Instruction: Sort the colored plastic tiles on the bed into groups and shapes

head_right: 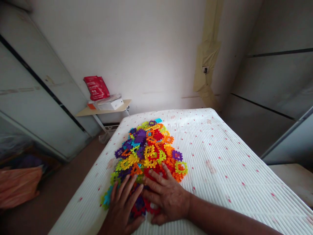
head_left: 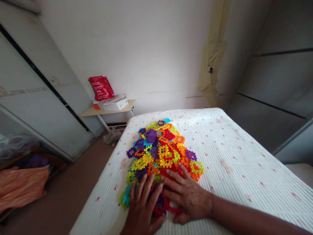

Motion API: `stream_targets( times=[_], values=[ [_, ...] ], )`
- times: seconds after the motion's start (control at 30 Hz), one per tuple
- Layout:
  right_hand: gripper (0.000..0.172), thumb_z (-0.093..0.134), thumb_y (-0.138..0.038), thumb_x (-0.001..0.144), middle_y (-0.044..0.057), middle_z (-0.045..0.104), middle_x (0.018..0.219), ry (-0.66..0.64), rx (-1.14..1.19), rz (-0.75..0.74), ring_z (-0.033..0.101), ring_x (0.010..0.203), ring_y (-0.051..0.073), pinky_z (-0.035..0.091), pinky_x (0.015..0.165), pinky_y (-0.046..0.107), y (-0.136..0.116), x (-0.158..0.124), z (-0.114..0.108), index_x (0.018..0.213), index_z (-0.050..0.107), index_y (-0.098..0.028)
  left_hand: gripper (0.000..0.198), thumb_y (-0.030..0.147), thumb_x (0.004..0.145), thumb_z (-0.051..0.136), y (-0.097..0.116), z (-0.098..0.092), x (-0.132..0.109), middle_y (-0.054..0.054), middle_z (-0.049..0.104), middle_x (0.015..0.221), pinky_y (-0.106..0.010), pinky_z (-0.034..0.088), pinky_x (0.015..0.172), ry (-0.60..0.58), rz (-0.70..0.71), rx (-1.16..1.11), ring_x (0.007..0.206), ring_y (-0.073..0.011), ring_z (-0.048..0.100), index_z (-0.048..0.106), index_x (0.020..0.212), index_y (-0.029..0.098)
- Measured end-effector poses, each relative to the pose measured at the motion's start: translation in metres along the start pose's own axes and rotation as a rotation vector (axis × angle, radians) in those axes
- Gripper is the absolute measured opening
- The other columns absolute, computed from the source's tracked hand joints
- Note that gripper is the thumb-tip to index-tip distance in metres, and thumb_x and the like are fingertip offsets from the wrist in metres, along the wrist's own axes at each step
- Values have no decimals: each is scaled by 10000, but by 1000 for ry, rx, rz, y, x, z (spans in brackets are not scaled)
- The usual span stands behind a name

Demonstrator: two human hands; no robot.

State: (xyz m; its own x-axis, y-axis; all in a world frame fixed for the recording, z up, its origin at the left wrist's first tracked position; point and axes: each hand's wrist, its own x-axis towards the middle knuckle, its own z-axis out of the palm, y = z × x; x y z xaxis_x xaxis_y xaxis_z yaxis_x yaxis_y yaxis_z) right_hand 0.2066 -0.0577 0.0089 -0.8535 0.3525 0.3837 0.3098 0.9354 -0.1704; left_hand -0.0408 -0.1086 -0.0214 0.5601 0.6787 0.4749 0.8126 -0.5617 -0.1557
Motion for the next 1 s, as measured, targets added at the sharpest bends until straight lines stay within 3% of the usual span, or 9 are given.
stream_targets(
  times=[0.17,0.33,0.47,0.57,0.67,0.77,0.83,0.9,1.0],
  values=[
    [797,455,-636,787,116,296,1467,-16,-20,29,224,1354,327,18,1069,605,15,12,7,1444,219,-250,742,539,762,538,-4,10,11,-127,329,1462,-506,91,1095,25,-30,11,1356,-314,230,333,1402,223],
    [771,423,-626,811,130,285,1470,-15,-37,74,234,1349,324,53,1080,576,16,17,10,1438,244,-214,716,473,770,564,0,17,17,-131,379,1433,-497,72,1105,61,-123,24,1325,-302,306,336,1402,226],
    [769,439,-625,808,110,294,1470,28,-100,1,214,1360,292,54,1098,541,10,9,4,1427,273,-200,744,461,742,607,6,10,18,-148,426,1396,-512,90,1107,169,-112,-50,1244,-294,426,338,1397,234],
    [717,415,-609,839,97,295,1473,65,-183,3,203,1364,282,37,1102,539,12,-7,-3,1414,301,-197,676,382,757,611,-2,-3,16,-122,480,1352,-494,167,1104,278,-144,-102,1202,-270,472,371,1374,246],
    [674,433,-573,853,108,286,1476,119,-242,181,214,1356,309,99,1089,569,27,-33,-10,1408,318,-208,512,340,814,526,-32,-18,14,-89,519,1308,-470,219,1099,366,-411,-172,1202,-252,471,445,1313,260],
    [609,445,-495,876,130,252,1485,213,-225,448,222,1354,315,234,1066,546,53,-62,-15,1402,330,-209,476,439,841,434,-78,-21,8,-96,524,1292,-444,322,1051,384,-867,-327,1196,-268,473,501,1260,224],
    [562,409,-464,900,128,240,1488,275,-180,623,243,1350,293,305,1050,503,71,-77,-16,1399,334,-218,526,515,825,419,-108,-12,4,-99,544,1265,-463,334,1037,388,-1131,-441,1181,-290,484,515,1246,215],
    [557,374,-483,909,130,252,1482,294,-132,764,269,1343,280,336,1040,479,85,-85,-14,1401,332,-224,580,551,812,427,-130,4,3,-87,507,1314,-452,304,1061,389,-1234,-600,1224,-284,447,468,1290,225],
    [621,367,-546,892,151,260,1476,253,-96,855,257,1348,295,316,1046,493,96,-81,-6,1416,310,-217,592,567,821,416,-145,30,8,-64,454,1369,-419,274,1086,404,-1204,-826,1270,-248,402,419,1325,256]
  ],
)
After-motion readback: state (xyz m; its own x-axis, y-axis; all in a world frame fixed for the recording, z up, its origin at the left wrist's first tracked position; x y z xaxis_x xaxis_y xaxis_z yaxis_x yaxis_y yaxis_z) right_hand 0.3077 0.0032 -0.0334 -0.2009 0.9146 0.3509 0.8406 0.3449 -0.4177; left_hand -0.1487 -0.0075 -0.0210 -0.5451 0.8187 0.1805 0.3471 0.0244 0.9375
